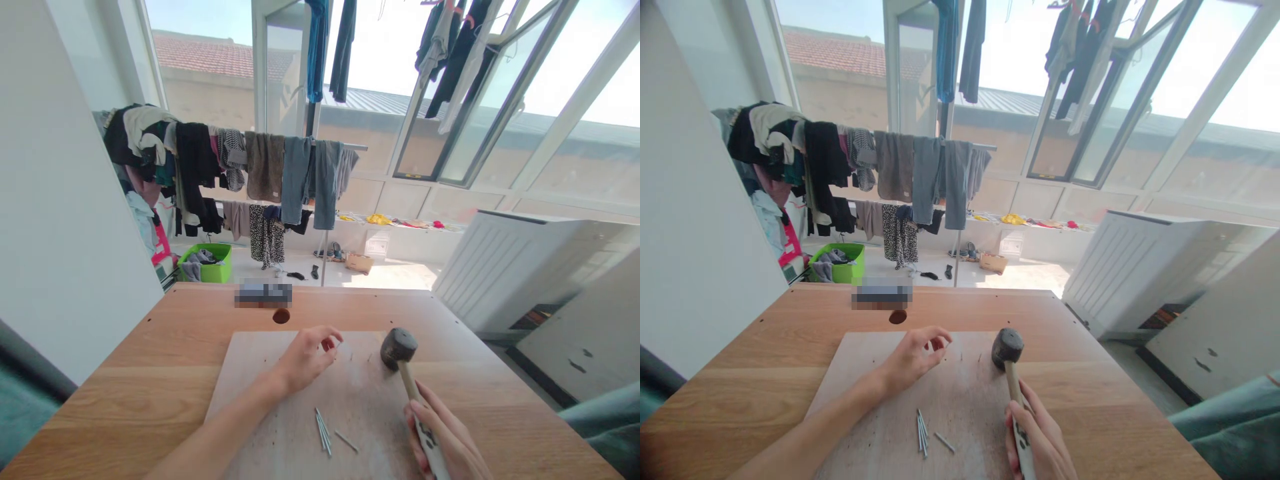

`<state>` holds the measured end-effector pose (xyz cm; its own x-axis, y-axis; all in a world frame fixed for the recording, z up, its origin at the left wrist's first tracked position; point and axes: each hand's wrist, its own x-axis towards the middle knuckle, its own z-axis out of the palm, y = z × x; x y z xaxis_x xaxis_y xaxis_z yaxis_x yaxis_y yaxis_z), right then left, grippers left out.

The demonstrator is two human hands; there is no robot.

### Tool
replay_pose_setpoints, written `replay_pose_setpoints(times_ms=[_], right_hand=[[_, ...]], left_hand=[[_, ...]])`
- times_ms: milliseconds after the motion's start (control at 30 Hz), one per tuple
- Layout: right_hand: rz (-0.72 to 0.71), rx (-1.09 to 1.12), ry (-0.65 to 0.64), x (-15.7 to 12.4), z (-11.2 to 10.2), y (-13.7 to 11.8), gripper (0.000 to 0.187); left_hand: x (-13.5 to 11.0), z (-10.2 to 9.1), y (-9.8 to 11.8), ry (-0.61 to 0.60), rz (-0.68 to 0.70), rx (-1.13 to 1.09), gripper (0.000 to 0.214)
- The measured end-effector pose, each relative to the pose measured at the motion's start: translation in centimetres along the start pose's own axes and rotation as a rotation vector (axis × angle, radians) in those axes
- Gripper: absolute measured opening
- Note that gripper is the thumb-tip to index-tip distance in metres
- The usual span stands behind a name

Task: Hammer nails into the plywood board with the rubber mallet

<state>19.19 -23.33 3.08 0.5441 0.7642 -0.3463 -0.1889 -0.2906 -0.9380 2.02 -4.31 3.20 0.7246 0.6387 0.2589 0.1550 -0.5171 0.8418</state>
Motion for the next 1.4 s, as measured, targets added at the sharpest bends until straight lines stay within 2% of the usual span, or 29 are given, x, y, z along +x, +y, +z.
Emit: replay_pose_setpoints(times_ms=[100, 200, 333, 467, 567, 733, 1033, 1167, 1300, 1400], right_hand=[[0.034, -0.091, -0.077, 0.4, -0.6, -0.1, 0.067], [0.052, -0.19, -0.084, 0.4, -1.5, -0.6, 0.055], [0.05, -0.307, -0.095, 0.6, -2.5, -1.1, 0.058], [-0.061, -0.359, -0.054, 1.3, -2.4, -0.9, 0.047], [-0.136, -0.374, -0.027, 1.9, -2.0, -0.5, 0.041], [-0.176, -0.338, -0.008, 1.8, -1.2, -0.7, 0.041], [-0.191, -0.236, -0.121, 0.3, 0.6, -3.6, 0.062], [-0.153, -0.163, -0.228, 0.4, 2.4, -4.3, 0.058], [-0.201, -0.145, -0.328, 1.4, 4.3, -3.4, 0.056], [-0.192, -0.076, -0.299, 1.9, 4.8, -2.0, 0.063]], left_hand=[[0.0, 0.5, -0.8, 0.005, -0.016, 0.021, 0.015], [-0.2, 0.5, -0.7, -0.025, -0.002, 0.024, 0.013], [-0.2, 0.5, -0.5, -0.043, 0.008, 0.03, 0.012], [-0.3, 0.6, -0.7, -0.051, 0.035, 0.033, 0.011], [-0.3, 0.6, -0.7, -0.058, 0.044, 0.058, 0.014], [-0.2, 0.6, -0.4, -0.055, 0.031, 0.1, 0.015], [-0.1, 0.6, -0.6, -0.063, 0.034, 0.145, 0.017], [0.0, 0.8, -0.7, -0.056, 0.004, 0.124, 0.015], [0.2, 1.1, -0.9, -0.039, -0.038, 0.077, 0.032], [0.2, 1.3, -1.1, -0.029, -0.029, 0.05, 0.044]])
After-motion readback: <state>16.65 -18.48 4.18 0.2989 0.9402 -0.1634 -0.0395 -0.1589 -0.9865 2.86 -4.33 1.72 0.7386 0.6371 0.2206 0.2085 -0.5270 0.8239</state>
